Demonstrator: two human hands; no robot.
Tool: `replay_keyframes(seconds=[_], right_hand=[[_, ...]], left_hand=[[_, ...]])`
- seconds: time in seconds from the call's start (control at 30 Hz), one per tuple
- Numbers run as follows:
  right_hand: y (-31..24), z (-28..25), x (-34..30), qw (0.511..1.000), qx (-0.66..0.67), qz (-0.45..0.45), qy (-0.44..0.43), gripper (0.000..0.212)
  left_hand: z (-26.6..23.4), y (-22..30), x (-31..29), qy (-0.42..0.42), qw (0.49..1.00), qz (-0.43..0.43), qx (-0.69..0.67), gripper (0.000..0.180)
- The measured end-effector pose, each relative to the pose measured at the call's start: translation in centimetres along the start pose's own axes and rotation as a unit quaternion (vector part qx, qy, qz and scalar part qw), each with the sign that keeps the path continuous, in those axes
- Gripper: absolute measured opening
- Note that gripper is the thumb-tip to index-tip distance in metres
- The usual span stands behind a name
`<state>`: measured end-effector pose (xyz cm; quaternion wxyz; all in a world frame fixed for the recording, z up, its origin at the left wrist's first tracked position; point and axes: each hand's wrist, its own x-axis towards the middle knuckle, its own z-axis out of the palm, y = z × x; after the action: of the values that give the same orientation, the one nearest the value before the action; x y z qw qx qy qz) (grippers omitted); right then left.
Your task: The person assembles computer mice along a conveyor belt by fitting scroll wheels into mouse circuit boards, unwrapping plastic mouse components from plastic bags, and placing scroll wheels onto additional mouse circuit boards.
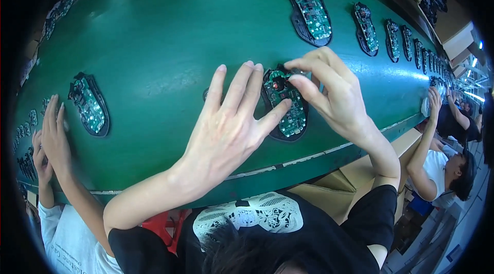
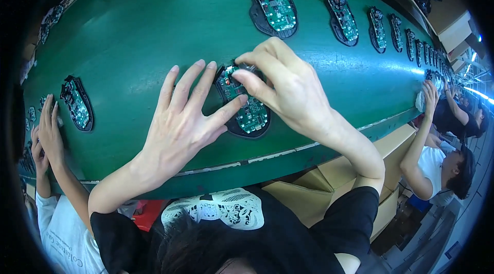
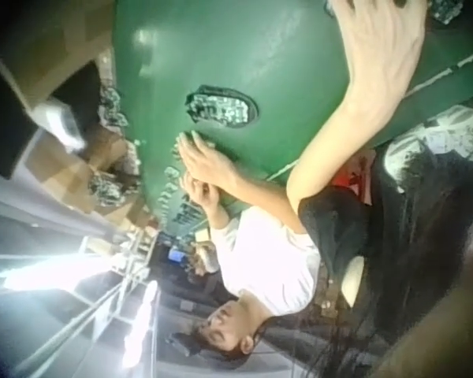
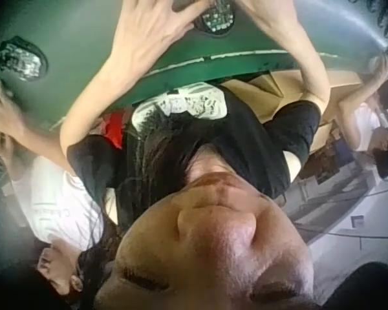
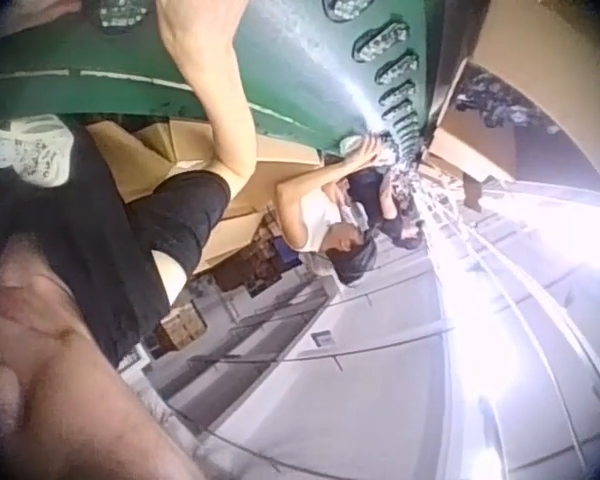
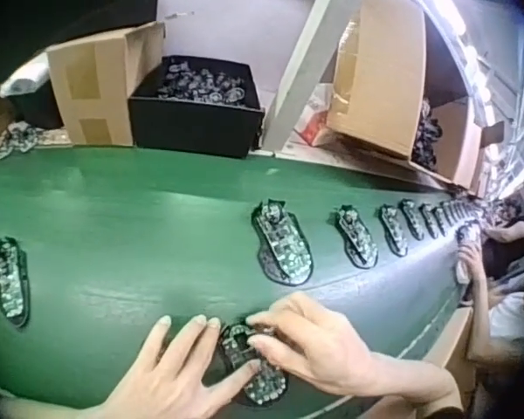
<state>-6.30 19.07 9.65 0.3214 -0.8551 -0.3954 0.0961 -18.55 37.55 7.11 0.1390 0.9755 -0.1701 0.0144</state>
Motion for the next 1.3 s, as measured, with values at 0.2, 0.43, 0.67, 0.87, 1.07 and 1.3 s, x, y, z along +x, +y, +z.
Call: replay_keyframes(seconds=[0.2,0.43,0.67,0.87,1.07,1.3], right_hand=[[0.1,1.9,-0.1,0.999,-0.009,-0.026,0.017,0.014],[-0.4,3.4,0.0,0.925,-0.331,-0.155,0.104,0.011],[-0.8,-0.2,-1.1,0.976,-0.203,-0.074,0.027,0.045],[0.7,-0.6,-1.5,0.976,-0.156,-0.150,0.024,0.039],[-1.0,-1.5,-0.6,0.973,-0.198,-0.098,-0.061,0.035],[-3.0,-1.7,0.4,0.933,-0.305,-0.106,-0.158,0.044]], left_hand=[[0.0,0.3,0.1,0.020,1.000,-0.003,0.001,0.055],[-0.5,0.2,0.3,-0.011,1.000,0.016,-0.012,0.043],[-0.9,0.1,0.9,-0.021,0.999,0.025,0.002,0.046],[-0.7,0.5,1.5,-0.019,0.999,0.025,0.028,0.049],[-0.4,0.3,1.7,-0.024,0.999,0.029,0.003,0.048],[-0.6,0.1,2.2,-0.038,0.998,0.046,-0.016,0.047]])
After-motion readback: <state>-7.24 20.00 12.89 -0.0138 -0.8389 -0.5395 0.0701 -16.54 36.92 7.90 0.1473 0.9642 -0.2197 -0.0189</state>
